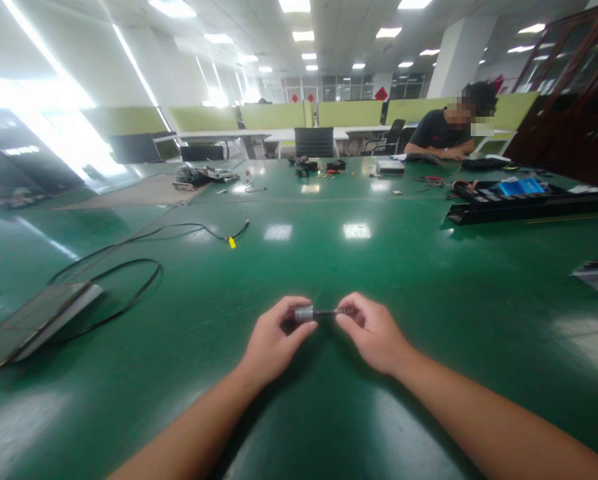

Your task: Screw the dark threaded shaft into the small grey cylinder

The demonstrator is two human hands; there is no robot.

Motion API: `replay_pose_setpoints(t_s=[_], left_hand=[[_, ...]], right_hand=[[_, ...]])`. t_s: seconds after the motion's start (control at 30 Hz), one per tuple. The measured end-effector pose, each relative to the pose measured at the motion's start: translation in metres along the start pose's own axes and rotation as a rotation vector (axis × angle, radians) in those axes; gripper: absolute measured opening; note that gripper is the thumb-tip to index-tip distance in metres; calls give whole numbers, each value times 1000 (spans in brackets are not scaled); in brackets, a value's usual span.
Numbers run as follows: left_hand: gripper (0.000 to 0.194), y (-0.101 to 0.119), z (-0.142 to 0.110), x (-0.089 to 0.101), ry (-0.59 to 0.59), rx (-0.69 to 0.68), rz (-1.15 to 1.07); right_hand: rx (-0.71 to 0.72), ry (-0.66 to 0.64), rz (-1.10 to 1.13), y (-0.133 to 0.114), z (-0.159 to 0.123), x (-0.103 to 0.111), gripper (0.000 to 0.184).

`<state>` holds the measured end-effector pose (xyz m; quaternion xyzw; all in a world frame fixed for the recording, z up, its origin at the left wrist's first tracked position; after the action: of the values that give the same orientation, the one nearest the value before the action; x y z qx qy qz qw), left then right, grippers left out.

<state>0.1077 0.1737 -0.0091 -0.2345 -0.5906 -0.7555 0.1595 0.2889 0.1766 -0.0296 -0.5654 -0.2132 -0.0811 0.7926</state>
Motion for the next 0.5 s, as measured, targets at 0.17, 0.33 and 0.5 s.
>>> replay_pose_setpoints(t_s=[0.17,0.33,0.5], left_hand=[[26,1,0,1,4,1,3],[25,0,0,0,1,8,-8],[26,-1,0,0,2,15,-10]], right_hand=[[-2,7,-4,0,0,0,10],[-8,7,1,0,0,1,10],[-17,17,-7,1,0,1,10]])
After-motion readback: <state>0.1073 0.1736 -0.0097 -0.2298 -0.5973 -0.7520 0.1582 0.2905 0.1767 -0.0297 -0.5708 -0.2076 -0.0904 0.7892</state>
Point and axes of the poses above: each hand's wrist, its own z-axis towards the middle knuckle, its own x-axis out of the back of the hand, y = z × x, the point moved 8 cm from there along z, towards the middle knuckle, and after that the axes turned 5 degrees about x, right-handed, at the moved point
